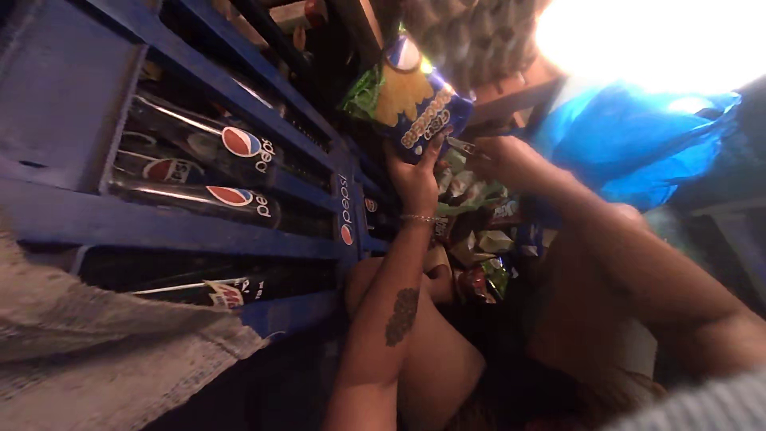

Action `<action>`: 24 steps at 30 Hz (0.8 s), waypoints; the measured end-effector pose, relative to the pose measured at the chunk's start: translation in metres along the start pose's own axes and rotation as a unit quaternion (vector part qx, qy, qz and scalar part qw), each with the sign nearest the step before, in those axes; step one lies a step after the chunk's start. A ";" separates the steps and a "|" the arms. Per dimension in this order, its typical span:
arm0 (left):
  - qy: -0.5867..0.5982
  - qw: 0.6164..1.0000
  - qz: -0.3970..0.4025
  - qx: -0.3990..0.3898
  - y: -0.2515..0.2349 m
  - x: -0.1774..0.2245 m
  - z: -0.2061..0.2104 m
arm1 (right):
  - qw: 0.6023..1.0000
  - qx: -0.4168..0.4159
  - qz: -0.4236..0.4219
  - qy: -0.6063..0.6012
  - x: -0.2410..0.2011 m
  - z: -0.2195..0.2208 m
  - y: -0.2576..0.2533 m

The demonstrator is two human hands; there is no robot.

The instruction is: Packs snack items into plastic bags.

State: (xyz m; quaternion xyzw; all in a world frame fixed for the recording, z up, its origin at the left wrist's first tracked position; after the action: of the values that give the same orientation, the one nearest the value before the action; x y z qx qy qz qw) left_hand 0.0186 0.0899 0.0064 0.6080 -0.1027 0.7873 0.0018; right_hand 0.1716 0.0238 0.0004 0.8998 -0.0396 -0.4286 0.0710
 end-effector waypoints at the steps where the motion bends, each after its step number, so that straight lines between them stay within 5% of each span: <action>1: -0.002 1.000 0.004 0.004 -0.001 0.000 -0.001 | 1.000 0.002 0.001 0.004 0.000 0.001 -0.001; 12: 0.019 0.999 -0.022 0.014 -0.006 -0.004 -0.006 | 0.998 0.016 -0.035 -0.056 -0.002 0.009 -0.007; 18: -0.072 0.994 0.084 0.004 -0.002 0.014 -0.002 | 0.993 0.106 -0.054 0.010 -0.006 -0.003 0.001; 24: -0.053 0.996 0.067 0.012 -0.006 0.009 -0.008 | 0.995 0.061 -0.012 -0.077 -0.001 0.005 0.003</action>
State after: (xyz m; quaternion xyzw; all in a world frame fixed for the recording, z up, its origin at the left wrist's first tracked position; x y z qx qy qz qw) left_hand 0.0094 0.0960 0.0139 0.6404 -0.1335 0.7537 -0.0637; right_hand 0.1670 0.0209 -0.0011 0.8670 -0.0603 -0.4946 0.0075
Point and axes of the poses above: each hand's wrist, its own y-axis away from the middle knuckle, its own z-axis out of the palm, x = y × z, the point moved 9 cm from there along -y, towards the middle knuckle, and after that the axes turned 1 degree about -x, right-handed, at the moved point
